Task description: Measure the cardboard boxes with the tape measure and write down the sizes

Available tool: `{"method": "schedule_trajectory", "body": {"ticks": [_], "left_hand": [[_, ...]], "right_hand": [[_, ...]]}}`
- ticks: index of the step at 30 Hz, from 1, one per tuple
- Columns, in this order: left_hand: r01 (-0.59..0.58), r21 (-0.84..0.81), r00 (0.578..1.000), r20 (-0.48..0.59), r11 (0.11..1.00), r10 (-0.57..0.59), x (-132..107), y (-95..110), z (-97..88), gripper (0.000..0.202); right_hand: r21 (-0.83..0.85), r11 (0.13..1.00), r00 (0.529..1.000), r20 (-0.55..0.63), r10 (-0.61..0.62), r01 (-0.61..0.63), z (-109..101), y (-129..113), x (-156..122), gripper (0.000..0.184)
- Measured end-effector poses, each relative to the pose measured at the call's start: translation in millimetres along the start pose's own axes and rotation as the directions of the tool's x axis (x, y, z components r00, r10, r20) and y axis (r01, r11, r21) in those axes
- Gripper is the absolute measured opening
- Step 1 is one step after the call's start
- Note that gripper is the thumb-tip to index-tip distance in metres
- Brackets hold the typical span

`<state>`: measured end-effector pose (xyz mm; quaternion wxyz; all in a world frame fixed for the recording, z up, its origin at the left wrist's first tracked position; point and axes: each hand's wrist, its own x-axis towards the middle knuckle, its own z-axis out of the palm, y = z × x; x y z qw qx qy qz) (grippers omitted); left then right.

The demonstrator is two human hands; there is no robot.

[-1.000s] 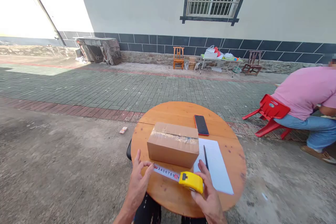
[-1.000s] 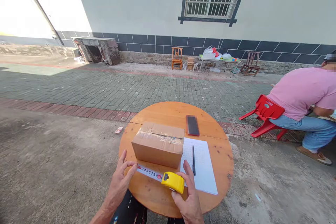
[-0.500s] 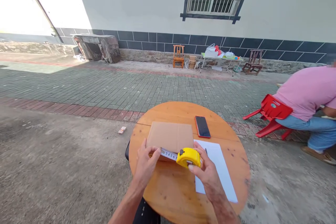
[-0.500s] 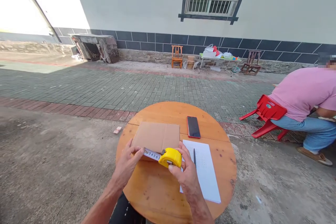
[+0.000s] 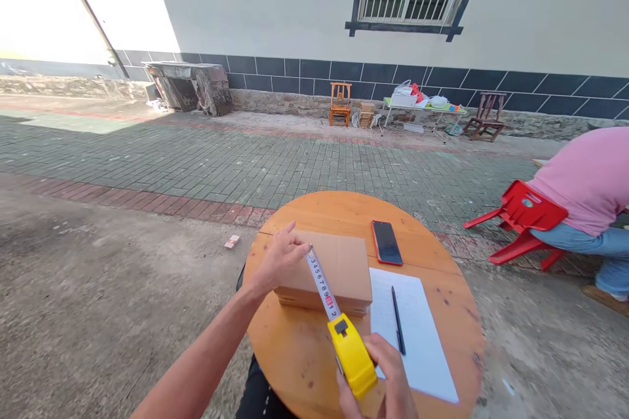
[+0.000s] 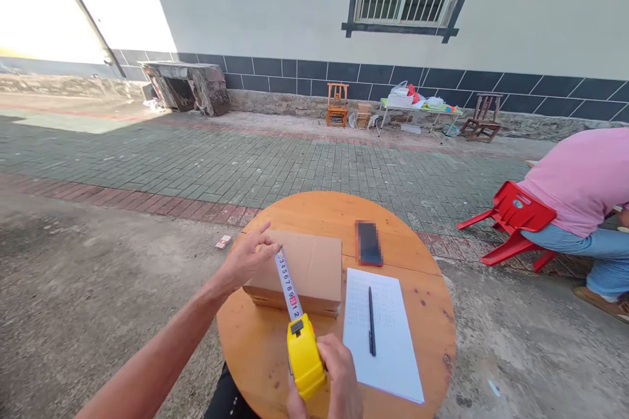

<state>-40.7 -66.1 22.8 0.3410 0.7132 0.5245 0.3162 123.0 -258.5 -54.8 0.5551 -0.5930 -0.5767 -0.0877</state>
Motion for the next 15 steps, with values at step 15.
{"method": "schedule_trajectory", "body": {"ticks": [15], "left_hand": [[-0.055,0.132,0.894,0.448,0.99,-0.01,114,-19,25.6,0.031]], "right_hand": [[-0.112,0.988,0.988,0.124,-0.088,0.102,37,-25,43,0.041]]}}
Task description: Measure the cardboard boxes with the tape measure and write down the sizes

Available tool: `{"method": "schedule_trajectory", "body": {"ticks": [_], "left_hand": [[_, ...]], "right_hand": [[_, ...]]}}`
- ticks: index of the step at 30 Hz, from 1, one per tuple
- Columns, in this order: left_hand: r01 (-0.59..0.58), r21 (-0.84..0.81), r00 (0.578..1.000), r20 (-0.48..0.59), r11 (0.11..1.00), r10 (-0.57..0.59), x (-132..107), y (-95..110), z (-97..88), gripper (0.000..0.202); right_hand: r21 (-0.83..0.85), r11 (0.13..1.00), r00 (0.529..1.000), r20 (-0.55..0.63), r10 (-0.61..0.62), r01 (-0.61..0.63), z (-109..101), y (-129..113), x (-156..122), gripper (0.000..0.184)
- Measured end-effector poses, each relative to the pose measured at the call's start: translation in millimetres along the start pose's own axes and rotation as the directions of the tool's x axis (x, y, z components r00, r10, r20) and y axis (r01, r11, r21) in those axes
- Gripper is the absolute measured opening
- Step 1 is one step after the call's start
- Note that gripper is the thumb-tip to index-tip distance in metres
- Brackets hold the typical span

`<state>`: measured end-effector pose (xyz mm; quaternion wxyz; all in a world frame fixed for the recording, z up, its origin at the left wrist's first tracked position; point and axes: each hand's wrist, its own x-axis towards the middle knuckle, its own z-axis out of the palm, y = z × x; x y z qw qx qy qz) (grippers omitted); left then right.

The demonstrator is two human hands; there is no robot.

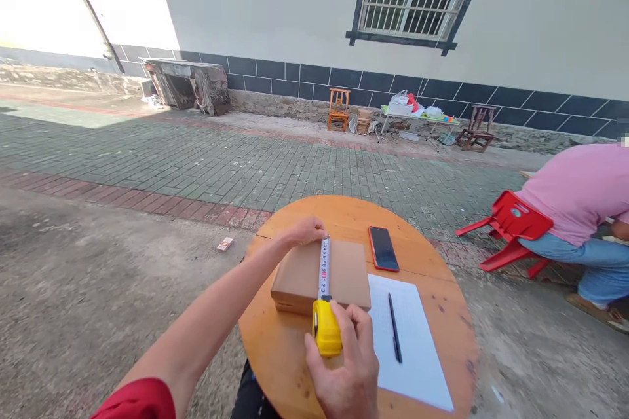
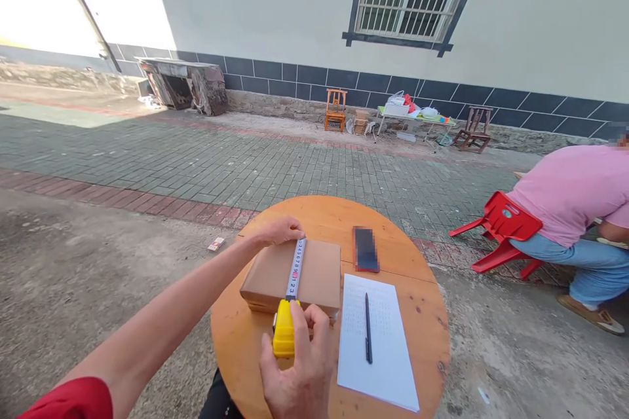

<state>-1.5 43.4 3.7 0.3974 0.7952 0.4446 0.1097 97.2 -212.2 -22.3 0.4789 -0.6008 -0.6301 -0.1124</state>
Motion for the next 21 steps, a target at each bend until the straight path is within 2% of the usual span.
{"method": "schedule_trajectory", "body": {"ticks": [5,12,21], "left_hand": [[-0.008,-0.009,0.999,0.031,1.0,0.009,3,-7,5.4,0.033],[-0.006,-0.028,1.0,0.01,1.0,0.006,3,1,9.4,0.034],[-0.006,-0.021,1.0,-0.005,1.0,0.006,-2,5,8.7,0.033]], "right_hand": [[-0.012,1.0,1.0,-0.002,0.009,-0.009,2,-8,-6,0.039],[0.007,0.999,0.999,-0.025,0.04,-0.04,6,-11,-8,0.038],[0.004,0.999,0.999,0.003,0.048,-0.049,5,-12,-10,0.039]]}}
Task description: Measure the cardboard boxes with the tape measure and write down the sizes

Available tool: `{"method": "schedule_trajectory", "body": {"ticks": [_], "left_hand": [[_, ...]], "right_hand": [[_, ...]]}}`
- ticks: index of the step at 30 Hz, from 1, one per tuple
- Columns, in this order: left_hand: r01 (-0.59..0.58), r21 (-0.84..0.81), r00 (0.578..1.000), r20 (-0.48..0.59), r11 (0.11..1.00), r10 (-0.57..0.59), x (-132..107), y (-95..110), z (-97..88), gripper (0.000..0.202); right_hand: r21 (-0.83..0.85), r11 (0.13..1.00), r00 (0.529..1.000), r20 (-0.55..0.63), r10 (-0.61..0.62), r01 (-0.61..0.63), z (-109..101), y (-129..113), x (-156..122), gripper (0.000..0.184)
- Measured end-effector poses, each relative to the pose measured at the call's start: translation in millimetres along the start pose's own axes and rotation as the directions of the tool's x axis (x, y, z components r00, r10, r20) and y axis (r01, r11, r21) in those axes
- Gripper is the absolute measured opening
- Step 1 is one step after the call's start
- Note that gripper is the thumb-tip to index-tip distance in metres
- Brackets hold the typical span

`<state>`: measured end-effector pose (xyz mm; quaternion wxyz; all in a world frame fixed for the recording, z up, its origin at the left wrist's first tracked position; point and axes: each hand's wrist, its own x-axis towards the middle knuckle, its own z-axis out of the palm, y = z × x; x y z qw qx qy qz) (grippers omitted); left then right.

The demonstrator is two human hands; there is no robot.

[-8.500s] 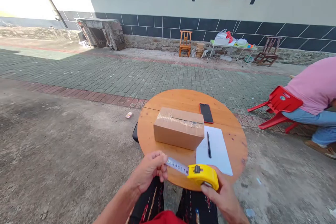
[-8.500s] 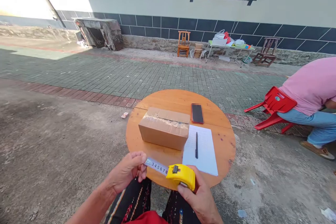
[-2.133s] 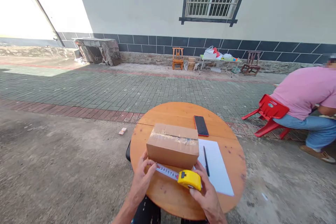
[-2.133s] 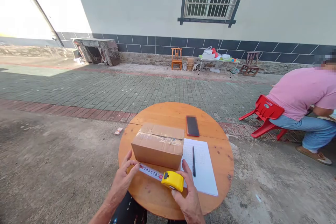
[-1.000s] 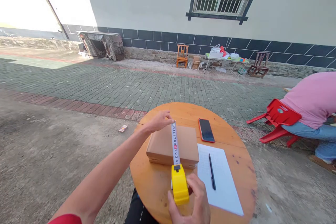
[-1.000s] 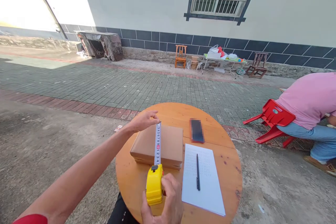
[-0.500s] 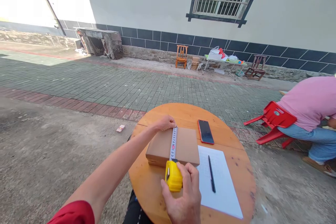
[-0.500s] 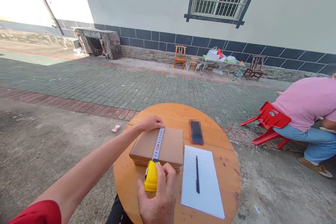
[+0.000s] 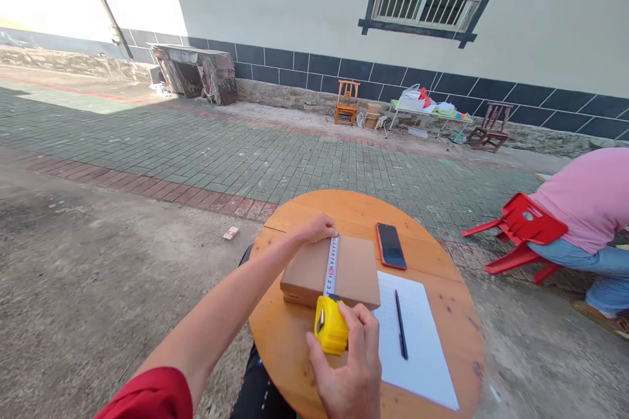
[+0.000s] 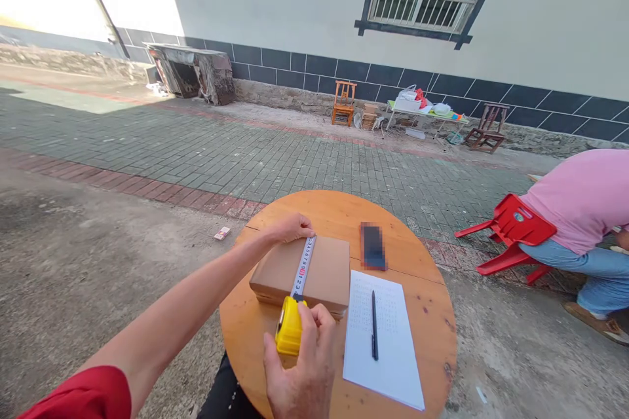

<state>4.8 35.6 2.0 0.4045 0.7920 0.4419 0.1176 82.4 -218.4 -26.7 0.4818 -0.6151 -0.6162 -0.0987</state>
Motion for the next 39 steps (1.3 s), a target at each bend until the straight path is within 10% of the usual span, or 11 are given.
{"method": "schedule_trajectory", "body": {"ticks": [15,23,32,39], "left_hand": [[0.046,0.097,0.996,-0.075,0.994,-0.038,-6,16,0.0,0.033],[0.003,0.111,0.902,-0.43,0.994,0.045,-102,61,-15.9,0.027],[-0.168,-0.139,0.92,-0.378,0.976,0.104,-232,39,99.1,0.036],[0.01,-0.336,0.888,-0.431,0.942,-0.163,-262,-19,163.1,0.032]], "right_hand": [[0.005,1.0,0.999,0.032,-0.006,0.006,-9,7,5,0.039],[0.131,0.976,0.984,0.045,0.17,-0.175,-48,36,1,0.046],[0.114,0.993,0.974,0.226,0.003,-0.03,-75,44,-36,0.054],[0.241,0.969,0.921,0.365,-0.136,0.048,-37,74,-61,0.054]]}}
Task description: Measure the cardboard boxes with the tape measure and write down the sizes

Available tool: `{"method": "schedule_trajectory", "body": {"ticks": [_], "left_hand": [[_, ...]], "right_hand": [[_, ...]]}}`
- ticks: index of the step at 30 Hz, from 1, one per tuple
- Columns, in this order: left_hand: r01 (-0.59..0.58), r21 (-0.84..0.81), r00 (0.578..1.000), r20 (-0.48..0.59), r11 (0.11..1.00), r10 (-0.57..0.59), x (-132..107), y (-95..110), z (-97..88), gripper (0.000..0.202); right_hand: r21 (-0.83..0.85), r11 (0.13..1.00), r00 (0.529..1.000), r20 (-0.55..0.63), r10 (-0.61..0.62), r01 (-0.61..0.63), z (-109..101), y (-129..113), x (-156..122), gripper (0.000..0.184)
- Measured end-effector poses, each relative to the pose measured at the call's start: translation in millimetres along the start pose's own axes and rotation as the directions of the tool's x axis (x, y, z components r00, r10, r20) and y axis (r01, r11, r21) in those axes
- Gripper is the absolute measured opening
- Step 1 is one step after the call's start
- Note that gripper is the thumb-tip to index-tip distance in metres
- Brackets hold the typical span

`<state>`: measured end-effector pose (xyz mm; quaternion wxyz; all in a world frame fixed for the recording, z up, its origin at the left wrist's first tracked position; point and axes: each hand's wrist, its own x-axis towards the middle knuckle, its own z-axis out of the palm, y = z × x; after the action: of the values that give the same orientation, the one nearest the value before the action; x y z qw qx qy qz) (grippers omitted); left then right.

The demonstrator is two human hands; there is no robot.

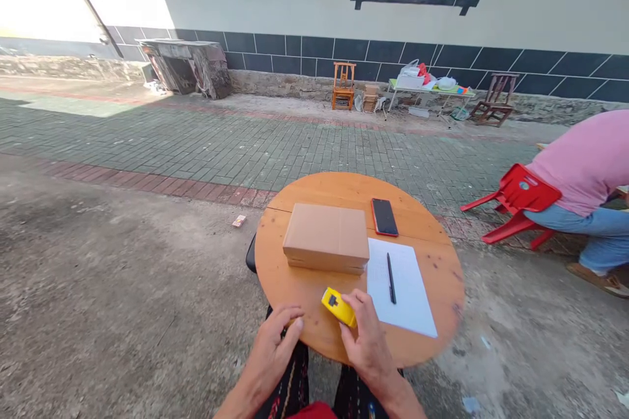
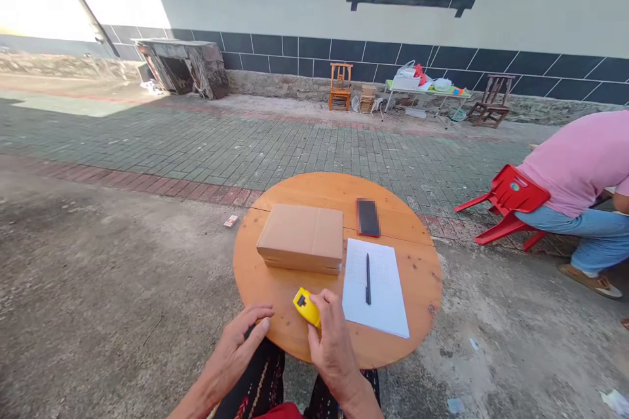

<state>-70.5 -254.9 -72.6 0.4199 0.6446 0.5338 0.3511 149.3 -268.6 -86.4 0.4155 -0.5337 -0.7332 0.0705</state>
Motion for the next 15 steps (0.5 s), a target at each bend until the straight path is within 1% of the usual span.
{"method": "schedule_trajectory", "body": {"ticks": [3,5,7,10,13,15], "left_hand": [[-0.01,0.013,0.999,-0.034,1.0,0.01,1,-6,8.6,0.028],[-0.011,0.011,0.999,-0.05,1.0,0.012,4,-6,12.0,0.027],[-0.001,-0.007,0.998,-0.068,1.0,0.001,6,-4,13.0,0.027],[-0.004,-0.037,0.995,-0.105,0.999,0.0,13,-3,12.3,0.028],[-0.03,-0.056,0.988,-0.155,0.998,0.021,20,-1,13.2,0.028],[-0.044,-0.062,0.982,-0.188,0.997,0.031,22,0,15.1,0.029]], "right_hand": [[-0.011,0.999,0.999,0.01,-0.044,0.044,20,9,8,0.06],[-0.022,0.998,0.998,-0.013,-0.066,0.066,24,7,11,0.06],[-0.008,0.995,0.994,-0.044,-0.097,0.096,18,1,14,0.059],[0.019,0.986,0.983,-0.091,-0.162,0.164,-3,-10,32,0.06],[-0.028,0.977,0.972,-0.106,-0.211,0.21,-20,-8,74,0.061],[-0.084,0.965,0.964,-0.076,-0.255,0.249,-23,2,110,0.063]]}}
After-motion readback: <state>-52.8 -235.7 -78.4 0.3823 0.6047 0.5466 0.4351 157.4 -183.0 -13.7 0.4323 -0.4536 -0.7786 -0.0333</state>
